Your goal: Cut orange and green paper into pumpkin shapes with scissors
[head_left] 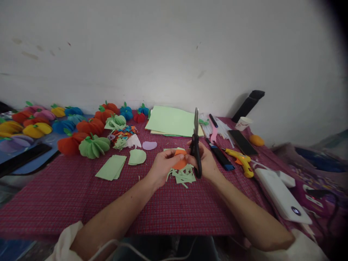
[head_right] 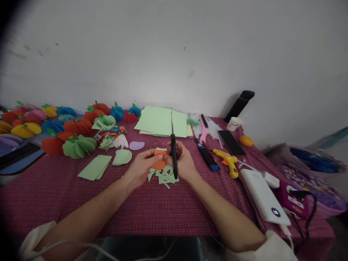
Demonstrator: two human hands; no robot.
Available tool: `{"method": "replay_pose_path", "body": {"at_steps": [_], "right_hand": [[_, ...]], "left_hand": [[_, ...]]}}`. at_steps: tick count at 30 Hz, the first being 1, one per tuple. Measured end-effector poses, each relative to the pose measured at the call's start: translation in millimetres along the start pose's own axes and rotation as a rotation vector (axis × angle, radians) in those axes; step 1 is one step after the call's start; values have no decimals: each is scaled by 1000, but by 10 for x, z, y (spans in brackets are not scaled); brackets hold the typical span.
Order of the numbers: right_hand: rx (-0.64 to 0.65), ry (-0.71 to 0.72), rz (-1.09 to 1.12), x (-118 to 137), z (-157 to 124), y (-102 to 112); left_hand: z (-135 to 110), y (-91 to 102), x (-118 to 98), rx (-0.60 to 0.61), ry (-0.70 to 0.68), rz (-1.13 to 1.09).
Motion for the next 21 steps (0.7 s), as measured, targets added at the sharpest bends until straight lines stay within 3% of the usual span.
{"method": "replay_pose_path", "body": {"at_steps": [15,21], "right_hand": [[33,2,8,-13,12,-29],[62,28,-17,-1,31,11]], "left_hand": [[16,59,51,-31,-23,4],[5,53,16,26,28,50]]}}
Point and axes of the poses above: each hand's wrist, its own z-axis towards the middle knuckle, its own y-axis out of the back of the hand, x = y × z, the point moved 3 cm from there along z, towards the middle knuckle, and after that the axes turned 7 degrees about x, right-handed, at the moved point
